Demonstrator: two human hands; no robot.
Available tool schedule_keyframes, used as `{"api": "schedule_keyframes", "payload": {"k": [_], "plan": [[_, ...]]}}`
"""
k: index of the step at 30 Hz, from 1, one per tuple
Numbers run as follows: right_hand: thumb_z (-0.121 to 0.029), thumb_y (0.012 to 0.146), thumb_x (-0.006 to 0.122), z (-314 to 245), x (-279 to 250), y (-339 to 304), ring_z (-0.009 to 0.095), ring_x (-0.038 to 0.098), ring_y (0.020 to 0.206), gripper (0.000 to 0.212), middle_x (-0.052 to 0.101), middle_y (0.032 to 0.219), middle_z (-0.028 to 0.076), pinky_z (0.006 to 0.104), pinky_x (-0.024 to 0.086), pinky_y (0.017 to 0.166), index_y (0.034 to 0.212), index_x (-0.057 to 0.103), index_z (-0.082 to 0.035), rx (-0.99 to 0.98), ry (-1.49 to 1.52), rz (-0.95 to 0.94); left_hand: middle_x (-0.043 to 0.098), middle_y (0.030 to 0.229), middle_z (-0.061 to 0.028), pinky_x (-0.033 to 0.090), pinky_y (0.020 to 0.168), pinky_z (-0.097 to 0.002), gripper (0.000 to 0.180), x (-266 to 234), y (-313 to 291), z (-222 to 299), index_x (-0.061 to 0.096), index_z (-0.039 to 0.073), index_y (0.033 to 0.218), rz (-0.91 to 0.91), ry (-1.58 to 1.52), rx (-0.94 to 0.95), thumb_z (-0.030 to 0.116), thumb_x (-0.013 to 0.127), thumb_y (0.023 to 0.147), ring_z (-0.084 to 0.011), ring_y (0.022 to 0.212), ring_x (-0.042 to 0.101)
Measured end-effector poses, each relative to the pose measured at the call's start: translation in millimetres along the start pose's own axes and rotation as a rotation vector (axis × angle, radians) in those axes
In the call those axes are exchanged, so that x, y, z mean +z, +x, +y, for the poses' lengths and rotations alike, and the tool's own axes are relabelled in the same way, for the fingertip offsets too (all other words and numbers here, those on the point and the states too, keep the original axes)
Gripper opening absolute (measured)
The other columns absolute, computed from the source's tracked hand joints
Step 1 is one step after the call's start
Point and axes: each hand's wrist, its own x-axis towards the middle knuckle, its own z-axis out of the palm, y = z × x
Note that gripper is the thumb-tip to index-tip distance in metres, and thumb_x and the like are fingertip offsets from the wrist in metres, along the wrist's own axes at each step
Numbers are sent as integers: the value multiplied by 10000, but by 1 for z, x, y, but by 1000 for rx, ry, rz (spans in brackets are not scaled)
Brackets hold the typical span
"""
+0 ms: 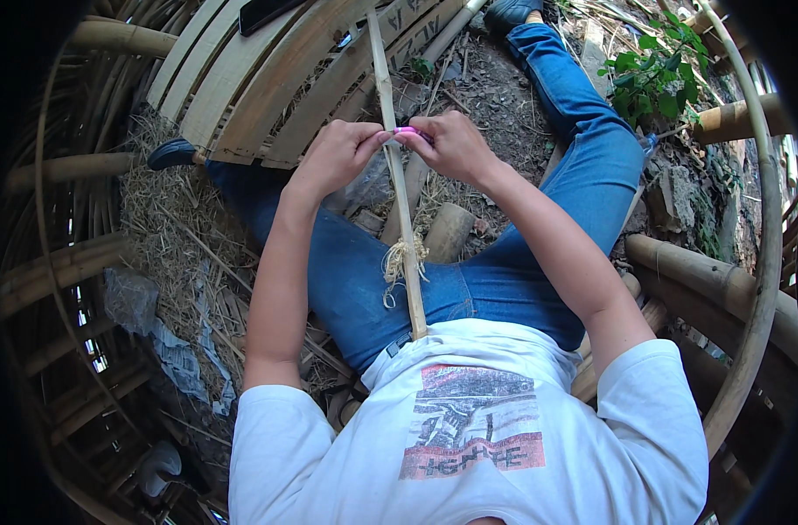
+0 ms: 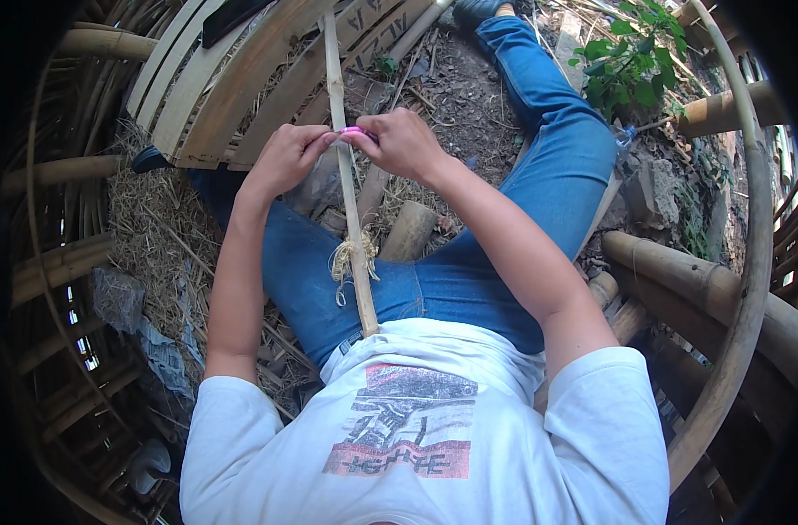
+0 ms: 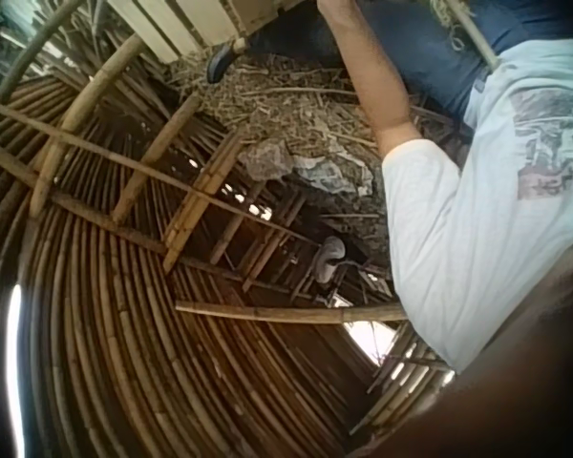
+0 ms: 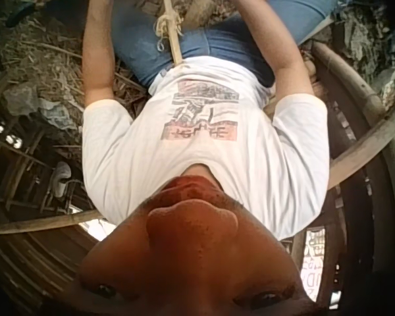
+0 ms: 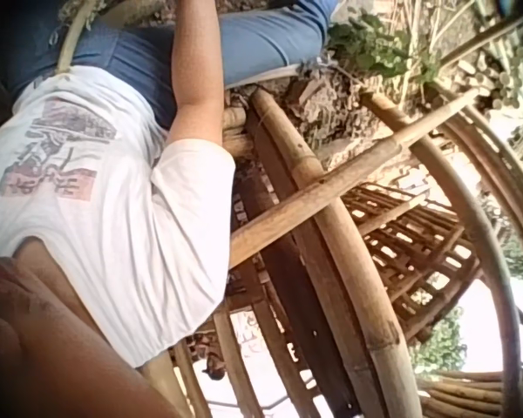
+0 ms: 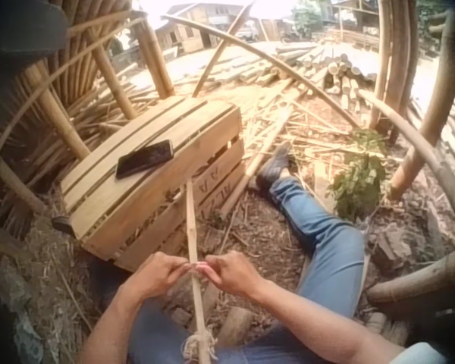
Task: The person uses a small pink tool to scrape a thin bamboo stick held between their legs, working on the section near a bundle of fiber.
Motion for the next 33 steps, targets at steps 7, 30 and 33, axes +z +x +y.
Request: {"api": "schedule_keyframes", "payload": {"k": [7, 30, 33], "plan": [[-417, 924, 634, -8, -6, -6, 379, 614, 592, 355, 586, 578, 163, 456, 493, 576, 830, 711, -84, 90, 1, -110, 561, 677, -220, 434, 589, -419, 211, 4, -7, 0, 699, 39, 975, 12, -36, 15, 229, 609, 956, -373, 599, 528], [-323, 924, 649, -65, -9, -85, 336, 586, 519, 298, 574, 567, 153, 421, 452, 522, 793, 682, -58, 181, 134, -327, 516, 620, -191, 391, 520, -393, 256, 35, -99, 37, 622, -7, 818, -94, -298, -35, 210, 597, 952, -324, 516, 498], [-347, 928, 643, -60, -15, -74, 327, 587, 525, 318, 589, 580, 146, 413, 452, 531, 806, 699, -59, 238, 131, -377, 617, 731, -201, 462, 624, -449, 279, 22, -84, 36, 655, 20, 884, -162, -153, -70, 289, 609, 941, -386, 698, 612]]}}
